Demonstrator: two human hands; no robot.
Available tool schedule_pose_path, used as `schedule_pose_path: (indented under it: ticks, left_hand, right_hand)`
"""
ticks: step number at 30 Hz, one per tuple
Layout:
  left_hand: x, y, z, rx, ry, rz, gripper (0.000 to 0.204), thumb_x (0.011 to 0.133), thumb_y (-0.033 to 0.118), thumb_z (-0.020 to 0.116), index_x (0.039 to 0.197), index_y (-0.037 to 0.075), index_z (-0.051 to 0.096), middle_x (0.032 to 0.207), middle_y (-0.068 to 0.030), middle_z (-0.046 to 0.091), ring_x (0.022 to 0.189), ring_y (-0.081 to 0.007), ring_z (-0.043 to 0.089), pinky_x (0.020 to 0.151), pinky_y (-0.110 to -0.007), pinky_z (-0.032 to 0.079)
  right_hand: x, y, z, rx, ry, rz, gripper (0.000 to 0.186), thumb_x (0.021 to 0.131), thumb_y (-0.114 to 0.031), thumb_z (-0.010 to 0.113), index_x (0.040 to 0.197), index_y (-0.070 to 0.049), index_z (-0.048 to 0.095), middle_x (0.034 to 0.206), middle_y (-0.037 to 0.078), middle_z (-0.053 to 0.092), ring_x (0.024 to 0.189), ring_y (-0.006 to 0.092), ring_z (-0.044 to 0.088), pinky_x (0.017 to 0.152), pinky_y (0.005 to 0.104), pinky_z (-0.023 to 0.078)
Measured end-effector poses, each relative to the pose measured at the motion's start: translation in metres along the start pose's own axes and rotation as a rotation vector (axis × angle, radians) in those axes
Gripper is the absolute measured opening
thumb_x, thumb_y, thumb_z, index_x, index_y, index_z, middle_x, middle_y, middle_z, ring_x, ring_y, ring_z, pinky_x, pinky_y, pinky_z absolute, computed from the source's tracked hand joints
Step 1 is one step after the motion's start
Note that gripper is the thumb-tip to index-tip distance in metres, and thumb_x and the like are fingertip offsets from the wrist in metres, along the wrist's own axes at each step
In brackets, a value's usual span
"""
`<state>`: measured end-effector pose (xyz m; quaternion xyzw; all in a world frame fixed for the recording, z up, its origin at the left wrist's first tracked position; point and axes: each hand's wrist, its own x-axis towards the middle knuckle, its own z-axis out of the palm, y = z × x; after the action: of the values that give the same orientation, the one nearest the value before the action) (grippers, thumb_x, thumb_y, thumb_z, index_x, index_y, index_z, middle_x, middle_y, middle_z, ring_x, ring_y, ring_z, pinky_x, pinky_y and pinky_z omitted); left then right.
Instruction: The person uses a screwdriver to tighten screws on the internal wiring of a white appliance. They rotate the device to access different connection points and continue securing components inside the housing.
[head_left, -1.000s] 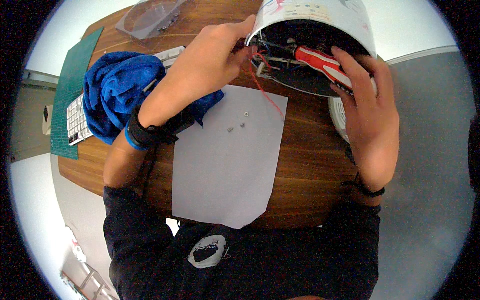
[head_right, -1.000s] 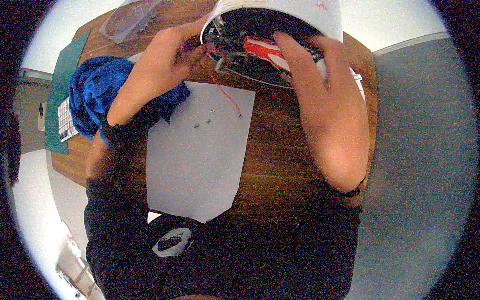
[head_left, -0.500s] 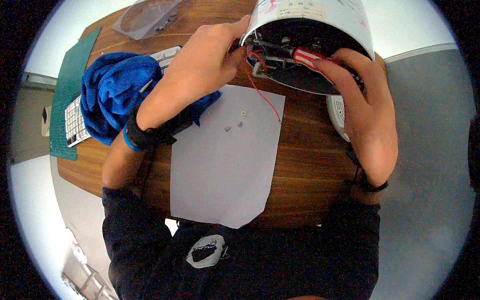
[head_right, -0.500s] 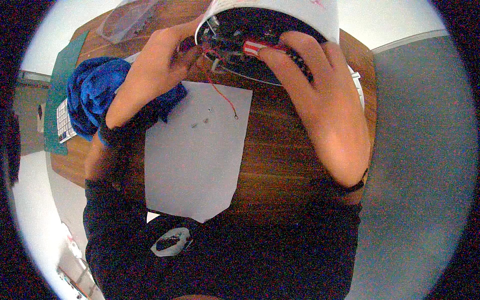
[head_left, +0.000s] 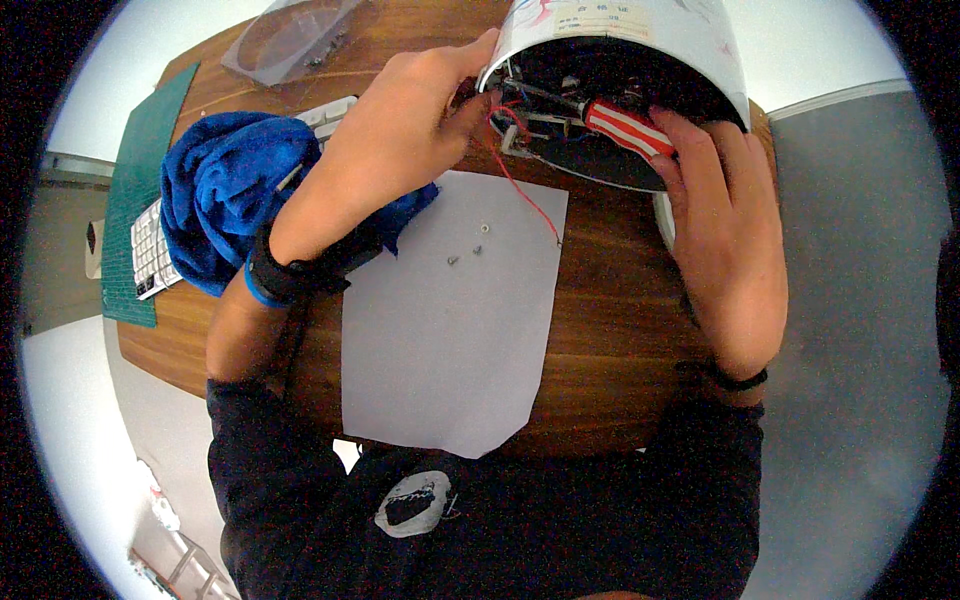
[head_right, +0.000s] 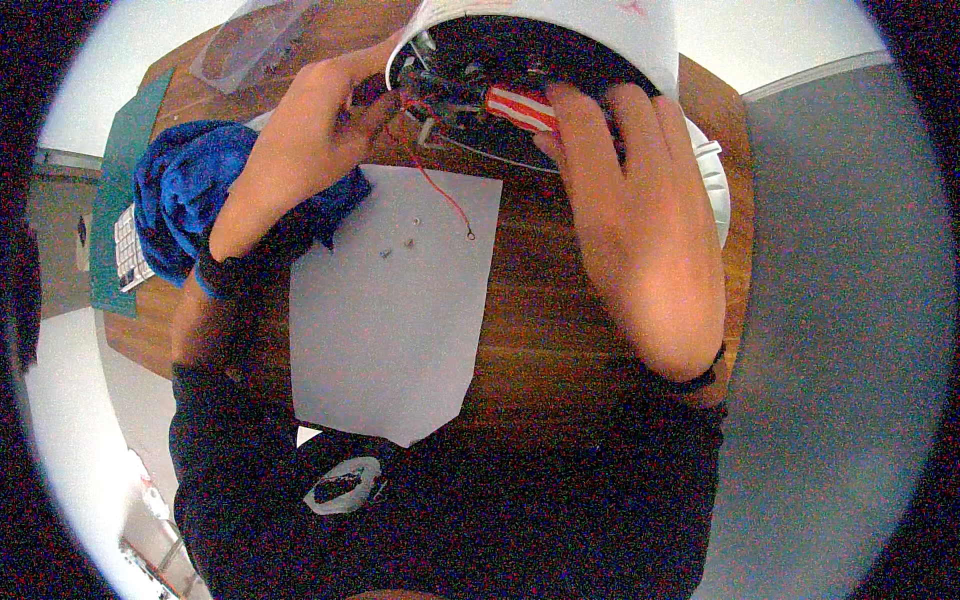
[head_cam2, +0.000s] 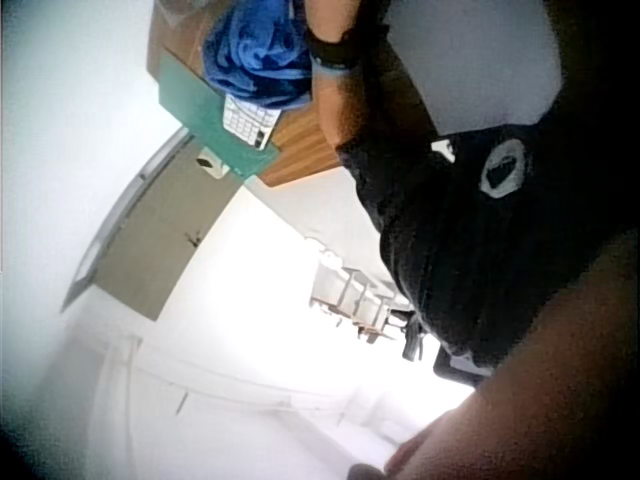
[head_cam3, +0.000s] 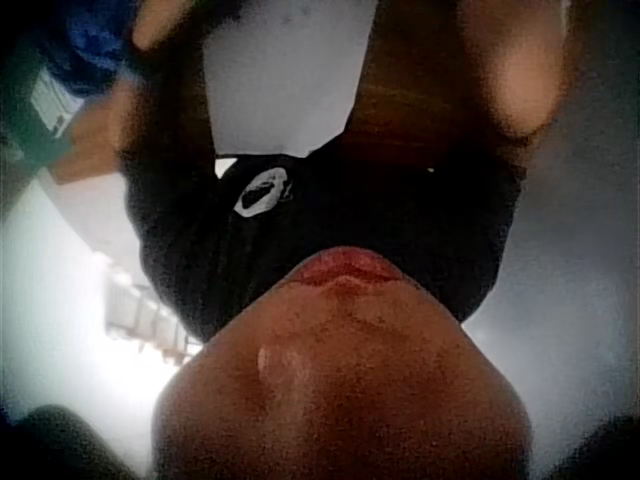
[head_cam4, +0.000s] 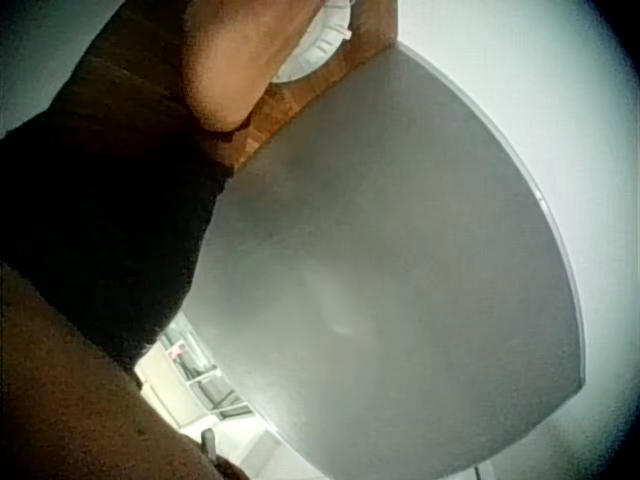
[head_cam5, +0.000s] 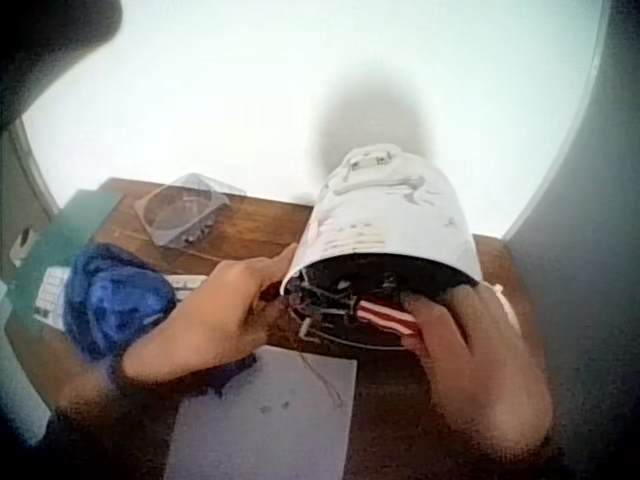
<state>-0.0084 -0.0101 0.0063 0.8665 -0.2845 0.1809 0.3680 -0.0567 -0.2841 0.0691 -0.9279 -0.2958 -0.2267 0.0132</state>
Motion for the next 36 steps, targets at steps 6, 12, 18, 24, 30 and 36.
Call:
schedule_pose_path:
  ticks: [6, 12, 18, 24, 30, 36]
  left_hand:
    - [-0.001, 0.004, -0.003, -0.042, -0.032, -0.052, 0.038, 0.095, 0.002, 0.068, 0.132, 0.005, 0.061, 0.098, -0.0288, 0.069, 0.094, -0.0514, 0.065, 0.076, -0.052, 0.053]
    - [0.002, 0.000, 0.000, -0.047, -0.036, -0.027, 0.043, 0.095, 0.002, 0.067, 0.138, 0.007, 0.060, 0.104, -0.0289, 0.069, 0.098, -0.0522, 0.064, 0.079, -0.052, 0.053]
    - [0.000, -0.002, 0.000, -0.034, -0.028, -0.026, 0.047, 0.096, 0.002, 0.067, 0.142, 0.009, 0.059, 0.107, -0.0293, 0.068, 0.099, -0.0527, 0.063, 0.080, -0.053, 0.053]
    - [0.000, -0.004, -0.001, -0.025, -0.043, -0.055, 0.048, 0.095, 0.003, 0.067, 0.142, 0.010, 0.059, 0.107, -0.0292, 0.068, 0.099, -0.0528, 0.063, 0.079, -0.054, 0.053]
    - [0.002, -0.005, 0.001, -0.047, -0.023, -0.016, 0.050, 0.095, 0.004, 0.068, 0.143, 0.010, 0.059, 0.108, -0.0292, 0.068, 0.099, -0.0528, 0.063, 0.080, -0.053, 0.053]
    - [-0.001, -0.008, 0.002, -0.046, -0.007, -0.039, 0.051, 0.095, 0.003, 0.068, 0.144, 0.012, 0.059, 0.105, -0.0291, 0.068, 0.097, -0.0533, 0.063, 0.080, -0.053, 0.053]
  right_hand:
    - [0.005, 0.006, -0.003, -0.004, 0.123, -0.332, 0.039, 0.090, -0.004, 0.074, 0.128, -0.013, 0.073, 0.126, 0.008, 0.065, 0.114, 0.0340, 0.061, 0.096, 0.0409, 0.055]
    - [0.007, 0.010, -0.004, 0.338, 0.126, -0.138, 0.040, 0.089, -0.007, 0.079, 0.128, -0.012, 0.072, 0.132, 0.011, 0.065, 0.120, 0.0351, 0.062, 0.096, 0.0405, 0.056]
    - [0.002, 0.007, -0.004, 0.270, 0.024, 0.030, 0.043, 0.089, -0.013, 0.082, 0.129, -0.010, 0.066, 0.131, 0.015, 0.066, 0.120, 0.0362, 0.066, 0.093, 0.0424, 0.057]
    - [0.003, 0.002, -0.015, 0.200, -0.113, 0.056, 0.039, 0.090, -0.012, 0.080, 0.127, -0.012, 0.068, 0.127, 0.012, 0.067, 0.112, 0.0361, 0.066, 0.091, 0.0414, 0.056]
    - [0.011, 0.011, -0.020, 0.108, 0.063, -0.279, 0.045, 0.085, -0.006, 0.079, 0.129, -0.014, 0.071, 0.127, 0.011, 0.065, 0.120, 0.0377, 0.061, 0.095, 0.0421, 0.056]
    - [0.001, 0.005, -0.005, 0.302, -0.079, 0.035, 0.050, 0.085, -0.005, 0.079, 0.132, -0.019, 0.071, 0.132, 0.011, 0.060, 0.124, 0.0365, 0.059, 0.097, 0.0408, 0.055]
